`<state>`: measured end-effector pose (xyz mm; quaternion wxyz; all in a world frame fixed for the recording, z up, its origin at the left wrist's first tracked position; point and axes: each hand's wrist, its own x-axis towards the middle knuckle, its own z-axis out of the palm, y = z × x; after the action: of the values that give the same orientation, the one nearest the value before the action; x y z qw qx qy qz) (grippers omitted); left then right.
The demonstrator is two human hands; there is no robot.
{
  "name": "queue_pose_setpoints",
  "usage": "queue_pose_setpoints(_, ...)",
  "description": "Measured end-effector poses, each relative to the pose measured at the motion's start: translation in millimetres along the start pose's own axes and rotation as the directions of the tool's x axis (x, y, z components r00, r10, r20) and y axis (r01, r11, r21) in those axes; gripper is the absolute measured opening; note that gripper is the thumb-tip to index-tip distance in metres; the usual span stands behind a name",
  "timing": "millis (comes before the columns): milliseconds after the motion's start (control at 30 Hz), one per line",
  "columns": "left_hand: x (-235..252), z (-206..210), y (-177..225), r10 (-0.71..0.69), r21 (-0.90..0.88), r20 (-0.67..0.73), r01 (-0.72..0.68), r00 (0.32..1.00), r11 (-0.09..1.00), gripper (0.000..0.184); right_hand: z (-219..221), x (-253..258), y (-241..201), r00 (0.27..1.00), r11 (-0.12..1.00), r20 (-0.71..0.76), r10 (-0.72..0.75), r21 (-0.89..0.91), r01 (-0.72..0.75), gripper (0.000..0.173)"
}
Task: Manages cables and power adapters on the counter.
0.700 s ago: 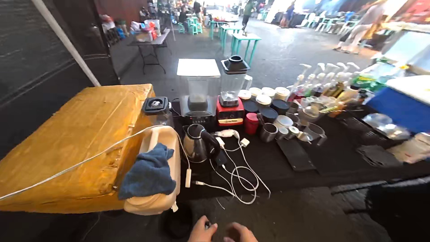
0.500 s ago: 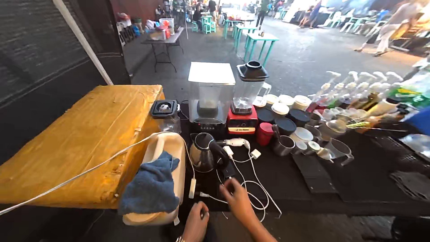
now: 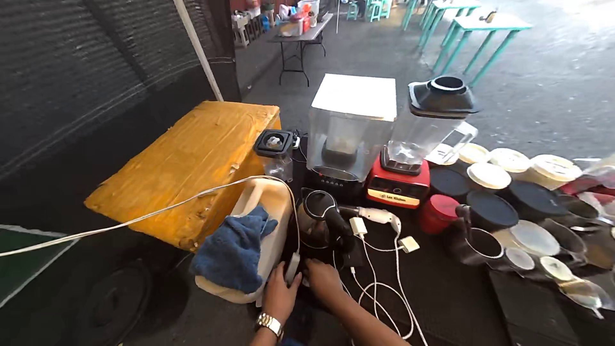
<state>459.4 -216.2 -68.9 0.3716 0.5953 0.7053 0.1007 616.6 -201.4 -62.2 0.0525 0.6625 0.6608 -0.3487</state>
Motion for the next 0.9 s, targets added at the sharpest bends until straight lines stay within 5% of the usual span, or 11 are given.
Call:
queue_pose_setpoints(67,-5.1,-8.7,2.6,-0.082,-0.093,0.182,0.1,0.98,0.991,0.072,-5.9,-20.7,13.9,0.993,0.993,-0.012,-0.116,0.007,0.116,0.033)
queue_pose_setpoints(167,-4.4,-16.1,5.8,-0.005,-0.226,0.403,0.105,0.915,0.968,0.064,-8.7,-34.9,34.3,0.956,0.958,-0.064,-0.287,-0.012,0.287,0.031)
queue_pose_setpoints(233,-10.1,-10.0,3.7,0.049,-0.256,0.382,0.055,0.923,0.965,0.061,-1.1,-41.8,44.9,0.924,0.933,-0.127,-0.36,-0.043,0.357,0.03)
queue_pose_setpoints(333,-21.2,-10.4,13.5,0.082,-0.281,0.26,-0.006,0.962,0.96,0.056,10.9,-43.3,65.9,0.804,0.908,-0.424,-0.417,-0.148,0.393,0.018)
queue_pose_setpoints(433,-37.7,-33.5,19.4,0.06,-0.357,0.06,-0.035,0.996,0.933,0.049,-0.5,-68.0,89.2,0.884,0.99,-0.452,-0.117,0.02,0.141,0.021)
queue_pose_setpoints(567,-50.1,-58.9,34.8,0.111,-0.197,0.179,-0.075,0.978,0.978,0.06,-31.6,-100.5,67.2,0.725,0.92,-0.623,-0.295,0.021,0.392,0.02)
queue_pose_setpoints(633,-51.7,-55.9,46.5,0.096,-0.207,0.165,-0.061,0.982,0.976,0.062,-93.0,-96.0,30.5,0.862,0.813,-0.469,-0.191,0.417,0.407,0.023)
queue_pose_setpoints(700,-61.4,-47.4,44.6,0.077,-0.249,0.133,-0.042,0.988,0.967,0.065,-149.5,-81.6,-7.9,0.921,0.597,-0.352,-0.167,0.707,0.378,0.023)
queue_pose_setpoints(833,-77.5,-34.9,32.4,0.15,-0.261,0.174,-0.101,0.973,0.96,0.065,-224.1,-27.9,-65.9,0.822,0.326,-0.564,-0.076,0.765,0.555,0.024)
queue_pose_setpoints(900,-73.8,-33.7,30.1,0.182,-0.216,0.242,-0.13,0.953,0.968,0.066,-258.0,-3.2,-80.1,0.802,0.278,-0.59,-0.091,0.758,0.59,0.026)
